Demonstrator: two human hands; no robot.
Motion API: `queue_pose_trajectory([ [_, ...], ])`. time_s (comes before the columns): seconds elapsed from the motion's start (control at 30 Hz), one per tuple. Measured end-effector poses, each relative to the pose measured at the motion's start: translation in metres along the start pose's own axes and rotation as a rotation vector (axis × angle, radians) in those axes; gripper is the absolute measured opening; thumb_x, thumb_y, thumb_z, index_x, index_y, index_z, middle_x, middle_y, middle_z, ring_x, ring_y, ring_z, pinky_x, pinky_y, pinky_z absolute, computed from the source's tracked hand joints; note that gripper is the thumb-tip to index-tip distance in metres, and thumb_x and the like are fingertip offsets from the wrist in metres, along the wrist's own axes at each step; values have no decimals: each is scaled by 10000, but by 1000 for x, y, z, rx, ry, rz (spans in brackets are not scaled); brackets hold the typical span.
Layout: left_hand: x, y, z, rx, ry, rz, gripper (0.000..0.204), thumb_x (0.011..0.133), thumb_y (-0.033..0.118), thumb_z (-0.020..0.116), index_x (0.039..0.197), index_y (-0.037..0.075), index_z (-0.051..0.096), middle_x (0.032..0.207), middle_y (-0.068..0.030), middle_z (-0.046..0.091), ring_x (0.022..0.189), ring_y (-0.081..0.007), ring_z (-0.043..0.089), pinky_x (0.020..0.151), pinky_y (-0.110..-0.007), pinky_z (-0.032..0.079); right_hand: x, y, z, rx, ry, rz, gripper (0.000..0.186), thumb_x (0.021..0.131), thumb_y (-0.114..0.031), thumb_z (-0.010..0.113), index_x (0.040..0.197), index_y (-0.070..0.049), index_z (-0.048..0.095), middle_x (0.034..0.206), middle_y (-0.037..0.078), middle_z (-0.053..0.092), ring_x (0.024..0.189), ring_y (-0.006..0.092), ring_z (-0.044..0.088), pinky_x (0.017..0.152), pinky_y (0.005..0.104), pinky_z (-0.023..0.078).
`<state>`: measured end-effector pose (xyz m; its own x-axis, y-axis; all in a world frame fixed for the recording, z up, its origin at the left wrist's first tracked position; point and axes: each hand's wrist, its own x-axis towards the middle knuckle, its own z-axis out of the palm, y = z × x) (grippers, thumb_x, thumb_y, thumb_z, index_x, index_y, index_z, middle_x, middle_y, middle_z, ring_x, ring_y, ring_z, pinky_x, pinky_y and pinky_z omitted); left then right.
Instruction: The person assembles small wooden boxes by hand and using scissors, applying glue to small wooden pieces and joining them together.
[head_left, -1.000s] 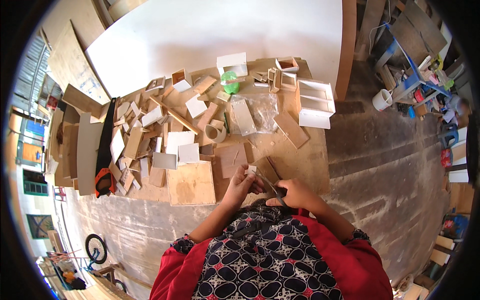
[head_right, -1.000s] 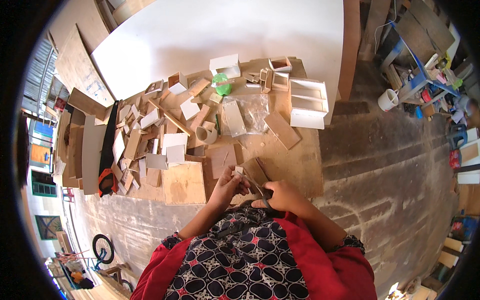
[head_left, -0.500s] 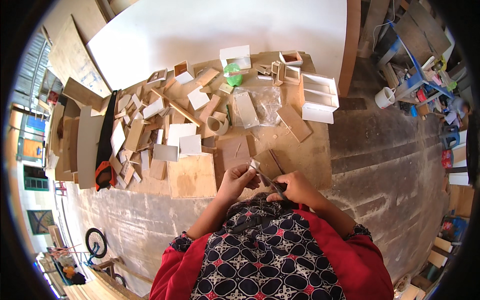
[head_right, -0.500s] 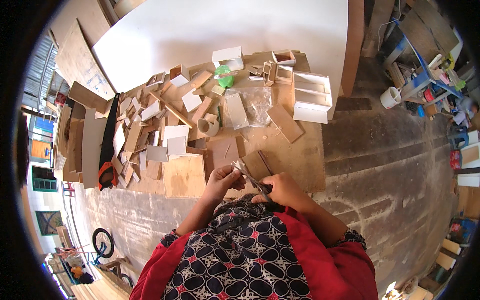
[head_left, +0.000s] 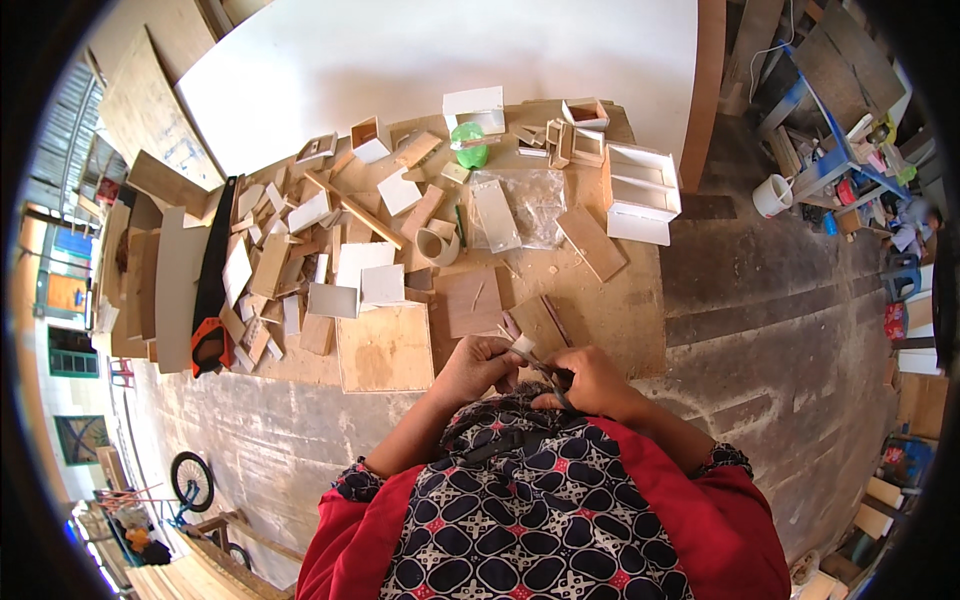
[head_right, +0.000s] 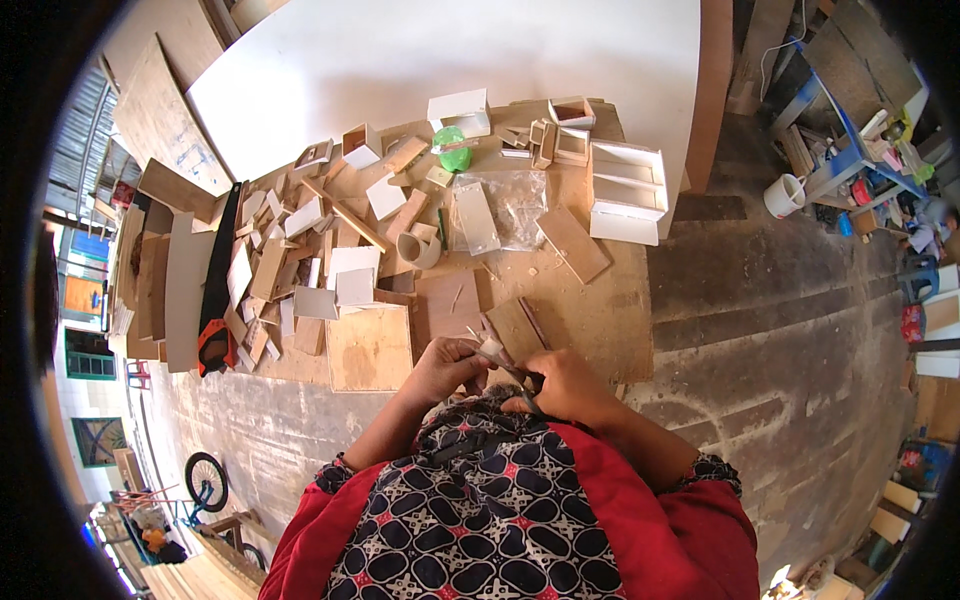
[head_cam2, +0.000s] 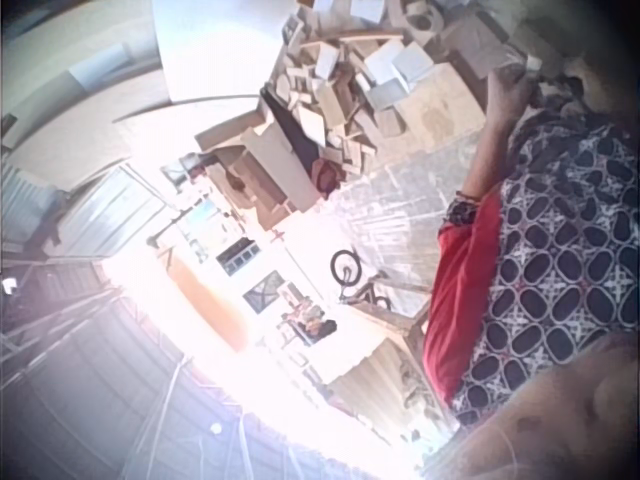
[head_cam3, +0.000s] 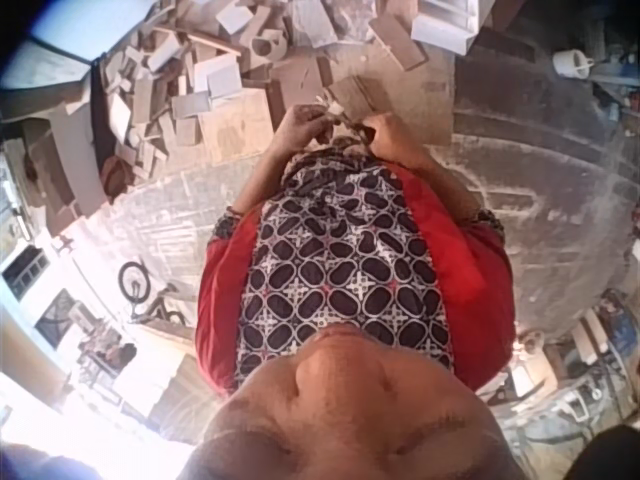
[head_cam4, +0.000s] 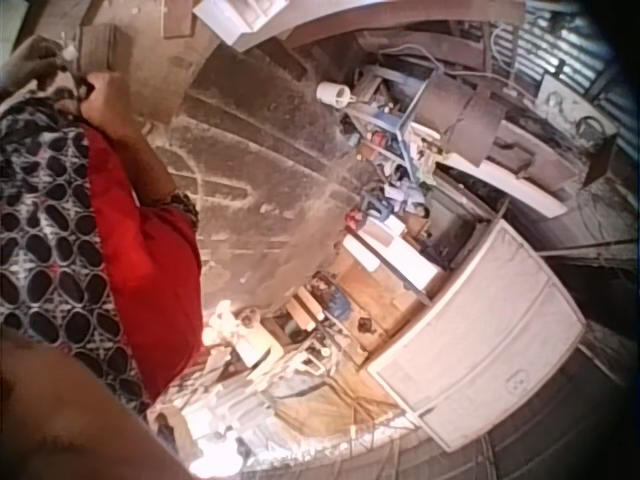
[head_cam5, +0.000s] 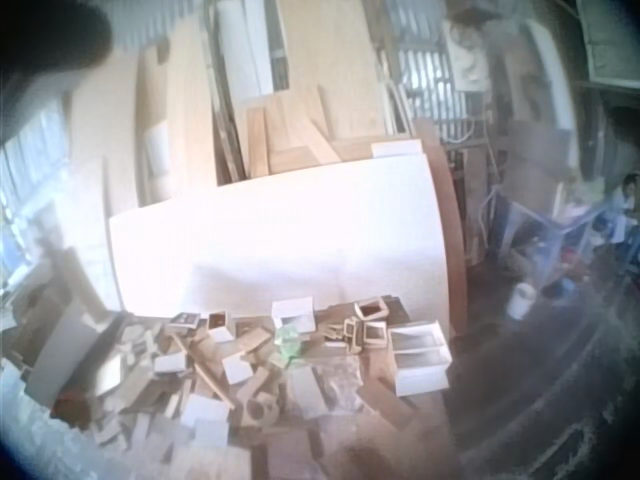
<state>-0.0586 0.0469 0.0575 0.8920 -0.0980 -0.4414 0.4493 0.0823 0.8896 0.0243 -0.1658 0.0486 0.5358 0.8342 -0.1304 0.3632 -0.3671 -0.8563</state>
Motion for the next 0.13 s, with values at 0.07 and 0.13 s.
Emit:
queue_pose_trajectory([
  [0.07,-1,3,2,-18,11,21,188,932,135,570,867,-20,655,633,-32,612,553,-89,571,528,-229,459,-2,6,4,14,26,-9,507,620,-379,857,952,-33,693,731,152,655,665,298,650,605,347,491],
  [0.13,0,3,8,-47,42,44,182,930,140,569,856,0,658,651,-34,623,579,-94,582,564,-240,479,-2,9,4,0,26,-16,484,631,-353,854,959,-36,695,743,160,660,674,278,662,607,347,493],
])
